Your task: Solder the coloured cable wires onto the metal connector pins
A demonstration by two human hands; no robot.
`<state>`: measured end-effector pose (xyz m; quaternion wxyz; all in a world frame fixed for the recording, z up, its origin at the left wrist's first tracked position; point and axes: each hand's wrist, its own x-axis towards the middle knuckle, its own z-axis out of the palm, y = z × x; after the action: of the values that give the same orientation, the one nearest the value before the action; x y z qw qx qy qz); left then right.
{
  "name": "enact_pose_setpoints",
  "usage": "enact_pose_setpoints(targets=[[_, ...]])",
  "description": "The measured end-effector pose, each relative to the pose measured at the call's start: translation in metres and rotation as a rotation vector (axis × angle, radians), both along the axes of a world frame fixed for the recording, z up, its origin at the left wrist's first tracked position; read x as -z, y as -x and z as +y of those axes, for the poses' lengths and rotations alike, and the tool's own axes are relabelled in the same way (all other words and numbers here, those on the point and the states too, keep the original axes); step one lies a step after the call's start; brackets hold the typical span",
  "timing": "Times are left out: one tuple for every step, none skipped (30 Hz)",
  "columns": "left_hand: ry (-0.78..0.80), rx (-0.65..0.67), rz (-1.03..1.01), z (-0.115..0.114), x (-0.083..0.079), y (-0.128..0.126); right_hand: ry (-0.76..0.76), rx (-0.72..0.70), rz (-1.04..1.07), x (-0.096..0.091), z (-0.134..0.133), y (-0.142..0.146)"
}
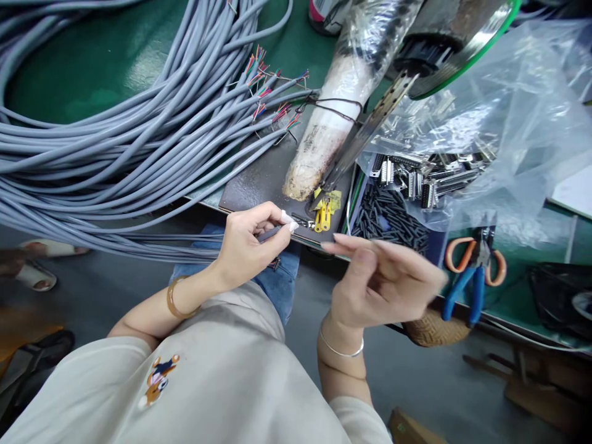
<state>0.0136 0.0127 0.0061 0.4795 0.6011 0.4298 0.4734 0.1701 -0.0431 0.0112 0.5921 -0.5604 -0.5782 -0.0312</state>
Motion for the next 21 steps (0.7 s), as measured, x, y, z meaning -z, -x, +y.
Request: enact_pose_setpoints(targets=[[-0.014,0.002,0.001,-0.001,0.002,0.000,0.058,-0.011,-0.075,-0.001,0.000,0.001],[-0.029,0.004,-0.004,-0.001,0.003,-0.001,0.100,-0.031,-0.163,-0.001,0.001,0.001],[-0.042,0.005,-0.012,-0.001,0.004,-0.001,0.127,-0.054,-0.244,-0.001,0.002,0.001],[-0.049,0.005,-0.020,-0.001,0.005,-0.002,0.138,-0.076,-0.303,-0.001,0.003,0.002],[-0.053,0.001,-0.027,-0.001,0.006,-0.003,0.141,-0.093,-0.330,0.000,0.005,0.002],[-0.055,-0.008,-0.031,0.000,0.007,-0.003,0.144,-0.103,-0.328,0.001,0.007,0.003],[-0.054,-0.022,-0.034,0.001,0.007,-0.004,0.146,-0.106,-0.310,0.003,0.009,0.004],[-0.053,-0.037,-0.039,0.002,0.007,-0.005,0.146,-0.105,-0.286,0.004,0.011,0.004],[-0.053,-0.052,-0.046,0.003,0.007,-0.006,0.148,-0.103,-0.265,0.006,0.013,0.004],[-0.057,-0.066,-0.055,0.004,0.007,-0.007,0.151,-0.104,-0.249,0.007,0.014,0.005],[-0.065,-0.078,-0.066,0.005,0.007,-0.008,0.152,-0.106,-0.236,0.008,0.016,0.004],[-0.076,-0.086,-0.077,0.006,0.007,-0.009,0.151,-0.109,-0.224,0.009,0.017,0.004],[-0.088,-0.092,-0.086,0.007,0.007,-0.010,0.147,-0.111,-0.215,0.009,0.018,0.004],[-0.101,-0.096,-0.094,0.007,0.008,-0.010,0.141,-0.111,-0.209,0.009,0.018,0.004],[-0.113,-0.096,-0.100,0.007,0.008,-0.011,0.134,-0.109,-0.207,0.008,0.019,0.003],[-0.122,-0.096,-0.102,0.008,0.008,-0.011,0.126,-0.106,-0.209,0.008,0.020,0.003],[-0.130,-0.096,-0.103,0.008,0.009,-0.011,0.119,-0.101,-0.214,0.007,0.021,0.003],[-0.138,-0.097,-0.105,0.008,0.008,-0.011,0.114,-0.095,-0.220,0.006,0.022,0.003],[-0.145,-0.097,-0.109,0.009,0.008,-0.011,0.113,-0.089,-0.228,0.005,0.023,0.003],[-0.150,-0.098,-0.115,0.009,0.008,-0.011,0.114,-0.086,-0.233,0.005,0.023,0.004],[-0.152,-0.097,-0.122,0.009,0.007,-0.011,0.113,-0.085,-0.236,0.004,0.023,0.004]])
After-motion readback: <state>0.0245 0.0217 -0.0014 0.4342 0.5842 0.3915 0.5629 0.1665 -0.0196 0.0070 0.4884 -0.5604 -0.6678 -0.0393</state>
